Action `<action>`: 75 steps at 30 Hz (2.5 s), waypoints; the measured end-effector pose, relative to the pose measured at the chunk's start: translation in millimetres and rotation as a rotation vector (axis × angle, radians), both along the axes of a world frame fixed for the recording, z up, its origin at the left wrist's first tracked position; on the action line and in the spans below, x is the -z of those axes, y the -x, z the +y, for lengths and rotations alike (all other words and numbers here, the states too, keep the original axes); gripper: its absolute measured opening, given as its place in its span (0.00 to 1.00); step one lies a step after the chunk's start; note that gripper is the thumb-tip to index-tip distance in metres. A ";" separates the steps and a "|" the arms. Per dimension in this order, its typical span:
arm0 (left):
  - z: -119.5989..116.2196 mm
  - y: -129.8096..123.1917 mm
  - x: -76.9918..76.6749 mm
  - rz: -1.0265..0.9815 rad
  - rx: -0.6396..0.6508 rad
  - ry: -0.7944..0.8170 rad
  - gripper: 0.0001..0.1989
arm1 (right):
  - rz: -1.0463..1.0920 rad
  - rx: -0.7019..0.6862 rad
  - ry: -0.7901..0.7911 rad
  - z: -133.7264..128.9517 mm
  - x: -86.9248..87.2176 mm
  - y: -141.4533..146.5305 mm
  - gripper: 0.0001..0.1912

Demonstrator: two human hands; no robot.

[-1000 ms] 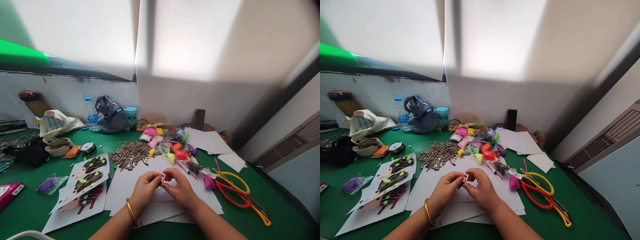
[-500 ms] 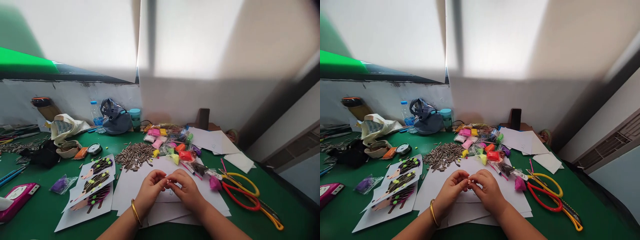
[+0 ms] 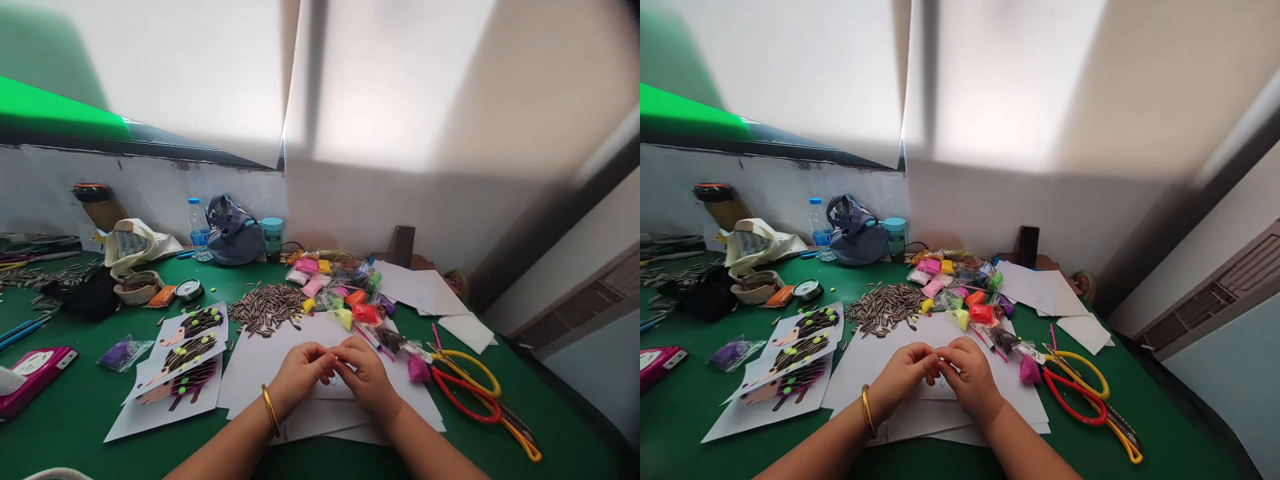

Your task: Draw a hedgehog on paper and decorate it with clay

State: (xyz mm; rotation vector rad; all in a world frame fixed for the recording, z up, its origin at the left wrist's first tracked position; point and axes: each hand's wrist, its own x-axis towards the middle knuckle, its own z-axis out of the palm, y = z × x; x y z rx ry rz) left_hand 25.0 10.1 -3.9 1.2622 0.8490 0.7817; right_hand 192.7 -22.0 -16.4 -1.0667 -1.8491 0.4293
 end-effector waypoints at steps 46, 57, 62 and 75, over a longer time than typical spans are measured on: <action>-3.1 9.7 -7.5 -0.317 -0.155 0.213 0.19 | -0.081 0.061 -0.031 -3.9 -19.8 9.4 0.19; -1.9 7.9 -5.6 -0.297 -0.134 0.239 0.19 | -0.050 0.074 -0.024 -1.1 -9.0 4.7 0.18; -2.0 7.4 -4.2 -0.271 -0.129 0.217 0.18 | -0.052 0.079 -0.040 -0.4 -6.7 2.7 0.19; -0.2 11.1 -6.3 -0.422 -0.129 0.247 0.14 | 0.056 0.060 -0.009 10.9 -26.5 23.4 0.20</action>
